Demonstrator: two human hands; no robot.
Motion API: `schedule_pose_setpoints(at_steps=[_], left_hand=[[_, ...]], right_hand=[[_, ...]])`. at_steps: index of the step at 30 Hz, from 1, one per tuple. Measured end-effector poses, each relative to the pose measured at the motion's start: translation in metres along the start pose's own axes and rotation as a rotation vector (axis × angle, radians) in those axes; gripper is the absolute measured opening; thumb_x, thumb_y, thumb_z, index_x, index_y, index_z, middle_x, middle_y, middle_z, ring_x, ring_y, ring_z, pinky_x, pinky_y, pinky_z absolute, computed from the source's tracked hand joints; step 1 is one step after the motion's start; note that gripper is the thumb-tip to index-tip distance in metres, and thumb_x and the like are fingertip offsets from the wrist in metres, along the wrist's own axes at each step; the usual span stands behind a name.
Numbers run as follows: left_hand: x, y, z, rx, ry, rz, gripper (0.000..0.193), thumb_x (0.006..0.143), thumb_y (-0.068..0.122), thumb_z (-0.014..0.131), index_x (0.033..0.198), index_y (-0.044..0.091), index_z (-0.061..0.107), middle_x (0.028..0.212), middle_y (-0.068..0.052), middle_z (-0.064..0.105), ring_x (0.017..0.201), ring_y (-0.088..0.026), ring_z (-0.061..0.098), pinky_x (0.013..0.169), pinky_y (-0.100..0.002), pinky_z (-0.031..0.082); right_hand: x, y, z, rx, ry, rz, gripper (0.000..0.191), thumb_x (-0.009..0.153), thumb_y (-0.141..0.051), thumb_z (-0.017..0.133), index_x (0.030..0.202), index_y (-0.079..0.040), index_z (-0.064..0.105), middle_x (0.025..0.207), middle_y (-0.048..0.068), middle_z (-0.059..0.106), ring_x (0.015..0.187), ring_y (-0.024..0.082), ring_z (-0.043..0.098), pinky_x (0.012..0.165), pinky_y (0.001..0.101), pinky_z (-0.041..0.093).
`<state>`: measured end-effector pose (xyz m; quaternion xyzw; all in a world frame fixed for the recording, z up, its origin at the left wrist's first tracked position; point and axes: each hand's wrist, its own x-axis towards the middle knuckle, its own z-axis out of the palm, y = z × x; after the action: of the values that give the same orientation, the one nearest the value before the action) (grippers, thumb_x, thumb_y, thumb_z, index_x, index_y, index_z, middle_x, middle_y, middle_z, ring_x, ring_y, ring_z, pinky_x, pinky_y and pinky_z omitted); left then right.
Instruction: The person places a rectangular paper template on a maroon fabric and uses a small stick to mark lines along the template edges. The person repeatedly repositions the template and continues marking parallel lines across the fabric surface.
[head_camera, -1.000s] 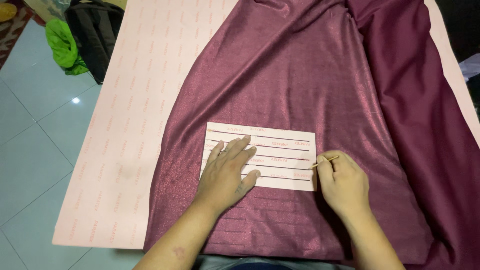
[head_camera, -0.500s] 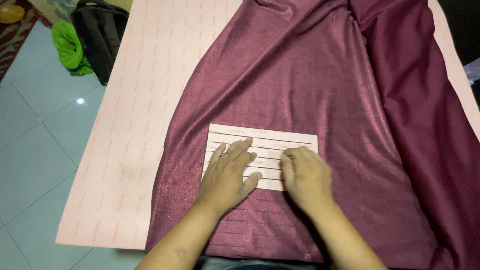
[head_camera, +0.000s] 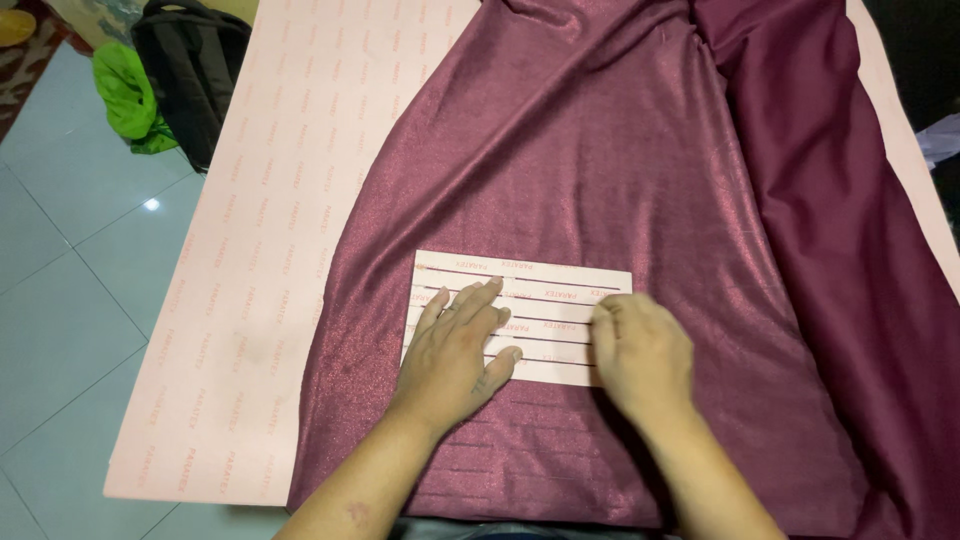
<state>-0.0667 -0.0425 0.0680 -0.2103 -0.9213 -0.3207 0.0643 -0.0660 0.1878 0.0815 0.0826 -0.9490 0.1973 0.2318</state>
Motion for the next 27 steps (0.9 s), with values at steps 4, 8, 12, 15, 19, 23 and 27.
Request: schedule_pose_setpoints(at_steps=[4,8,12,15,19,23,27], left_hand=[[0.0,0.004,-0.002,0.009,-0.018,-0.025,0.044,0.085,0.033,0.069,0.12,0.005,0.07,0.15,-0.014,0.053,0.142,-0.029,0.045,0.122,-0.049,0.022],[0.002,0.003,-0.003,0.016,-0.053,-0.033,0.043,0.088,0.035,0.069,0.119,0.004,0.069,0.151,-0.014,0.05,0.143,-0.03,0.042,0.122,-0.05,0.02],[0.002,0.001,-0.003,0.002,-0.055,-0.042,0.043,0.087,0.035,0.069,0.118,0.005,0.068,0.151,-0.014,0.05,0.143,-0.03,0.042,0.122,-0.049,0.019],[0.002,0.001,-0.002,0.008,-0.053,-0.04,0.043,0.087,0.035,0.069,0.118,0.005,0.068,0.151,-0.013,0.051,0.143,-0.029,0.042,0.122,-0.049,0.019],[0.001,0.003,-0.002,0.012,-0.036,-0.048,0.042,0.086,0.033,0.069,0.118,0.006,0.069,0.151,-0.013,0.052,0.143,-0.028,0.044,0.123,-0.049,0.02],[0.002,0.003,-0.005,0.004,-0.039,-0.04,0.042,0.085,0.034,0.07,0.116,0.006,0.069,0.149,-0.014,0.052,0.142,-0.029,0.044,0.122,-0.05,0.02],[0.004,0.002,-0.005,0.006,-0.04,-0.037,0.043,0.086,0.035,0.07,0.117,0.005,0.068,0.149,-0.015,0.052,0.142,-0.03,0.043,0.122,-0.05,0.02]], right_hand=[[0.003,-0.035,0.035,0.289,-0.084,-0.06,0.012,0.095,-0.018,0.065,0.094,-0.007,0.071,0.087,0.01,0.071,0.081,0.03,0.07,0.073,0.0423,0.055],[0.008,-0.02,0.022,0.308,-0.161,0.16,0.02,0.095,-0.024,0.063,0.096,-0.007,0.074,0.092,0.011,0.074,0.083,0.031,0.072,0.074,0.0433,0.056],[0.006,0.015,-0.012,-0.037,-0.092,0.251,0.02,0.097,-0.022,0.06,0.093,-0.006,0.072,0.092,0.012,0.073,0.085,0.032,0.071,0.075,0.0463,0.055],[0.003,0.008,-0.005,-0.098,-0.023,0.075,0.016,0.096,-0.019,0.062,0.094,-0.006,0.071,0.092,0.012,0.071,0.085,0.032,0.07,0.076,0.0464,0.054],[0.002,-0.03,0.029,0.206,-0.07,-0.047,0.014,0.094,-0.021,0.064,0.094,-0.008,0.07,0.088,0.01,0.07,0.082,0.03,0.07,0.074,0.0432,0.056],[0.007,-0.027,0.03,0.416,-0.2,0.192,0.02,0.094,-0.024,0.063,0.098,-0.008,0.074,0.092,0.01,0.076,0.085,0.028,0.075,0.077,0.0409,0.058],[0.008,0.021,-0.004,0.053,-0.128,0.361,0.024,0.098,-0.025,0.062,0.101,-0.006,0.076,0.098,0.014,0.076,0.091,0.031,0.072,0.082,0.0419,0.055]])
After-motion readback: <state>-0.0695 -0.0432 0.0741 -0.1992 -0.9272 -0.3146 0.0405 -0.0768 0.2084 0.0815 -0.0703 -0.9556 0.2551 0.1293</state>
